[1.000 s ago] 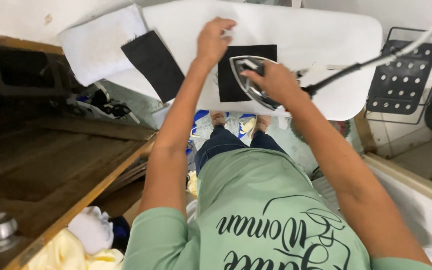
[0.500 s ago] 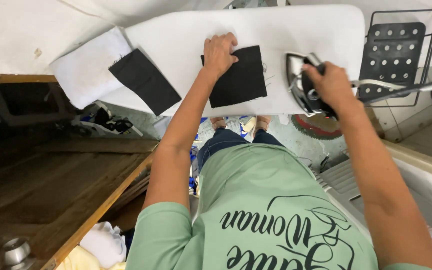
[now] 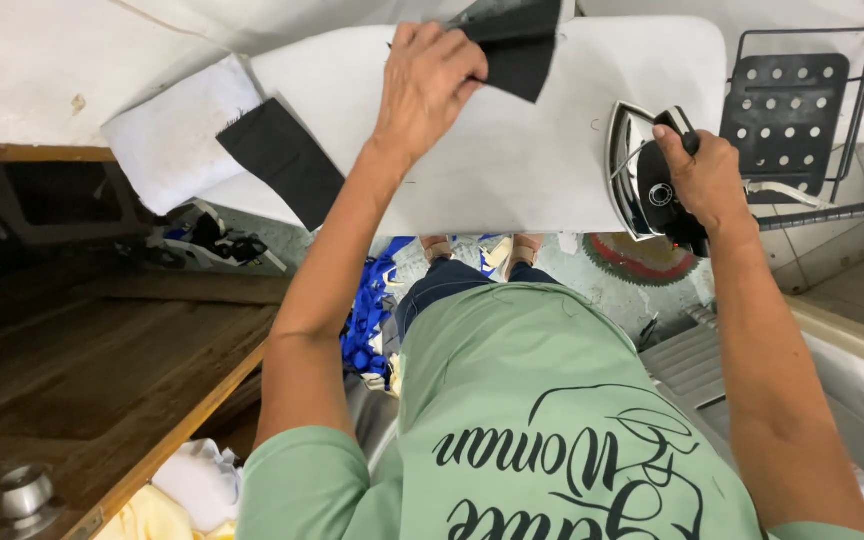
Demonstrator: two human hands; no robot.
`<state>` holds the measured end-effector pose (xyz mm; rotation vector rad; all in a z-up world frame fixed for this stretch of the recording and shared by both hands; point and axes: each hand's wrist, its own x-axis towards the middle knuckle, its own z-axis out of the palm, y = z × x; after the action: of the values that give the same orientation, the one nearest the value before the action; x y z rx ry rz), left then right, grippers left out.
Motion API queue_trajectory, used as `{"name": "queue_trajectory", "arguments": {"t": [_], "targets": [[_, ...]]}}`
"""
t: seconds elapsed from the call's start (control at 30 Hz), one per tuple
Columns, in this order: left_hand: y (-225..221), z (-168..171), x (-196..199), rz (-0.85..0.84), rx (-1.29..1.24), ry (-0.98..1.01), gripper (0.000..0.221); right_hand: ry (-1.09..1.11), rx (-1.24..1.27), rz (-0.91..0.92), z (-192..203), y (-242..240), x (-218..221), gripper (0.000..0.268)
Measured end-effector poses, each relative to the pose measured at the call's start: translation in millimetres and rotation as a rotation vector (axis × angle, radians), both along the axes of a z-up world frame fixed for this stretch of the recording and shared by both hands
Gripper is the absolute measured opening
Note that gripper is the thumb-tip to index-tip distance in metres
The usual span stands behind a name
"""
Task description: Ironing and folding small pieces of black fabric on an ironing board using a steam iron.
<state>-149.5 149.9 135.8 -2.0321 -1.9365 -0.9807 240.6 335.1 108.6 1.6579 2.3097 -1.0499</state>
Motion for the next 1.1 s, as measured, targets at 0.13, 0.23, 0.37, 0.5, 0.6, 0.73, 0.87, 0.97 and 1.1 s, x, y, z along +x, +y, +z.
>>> {"name": "queue_trajectory", "arguments": {"t": [0.13,0.23,0.37,0.5,0.6,0.73,0.87,0.97,1.1], "targets": [[-27,-14,24,0.03,0.046,0.138,0.016,-0.009,-0.002,-0.008,9,-3,-5,0.082],[-60,-71,48,0.02,-0.034,0.087,0.014,0.001,0.0,-0.019,13,-7,-6,0.081],[-107,-128,80,0.045,-0.156,-0.014,0.015,-0.02,0.018,0.01,-3,-2,1,0.082],[-132,-123,99,0.143,-0.224,-0.167,0.02,0.005,0.008,0.147,10,-14,-30,0.07],[-139,-141,105,0.237,-0.228,-0.173,0.03,-0.01,-0.054,0.25,30,-25,-80,0.062],[-154,-148,108,0.321,-0.228,-0.2,0.031,-0.029,-0.135,0.465,71,-45,-158,0.063],[-188,-140,113,0.439,-0.235,-0.248,0.025,-0.104,-0.132,0.624,65,-55,-188,0.065],[-220,-141,121,0.554,-0.245,-0.312,0.02,-0.122,-0.083,0.684,39,-54,-199,0.077],[-241,-141,132,0.762,-0.156,-0.352,0.015,-0.127,-0.034,0.722,36,-58,-223,0.082]]}}
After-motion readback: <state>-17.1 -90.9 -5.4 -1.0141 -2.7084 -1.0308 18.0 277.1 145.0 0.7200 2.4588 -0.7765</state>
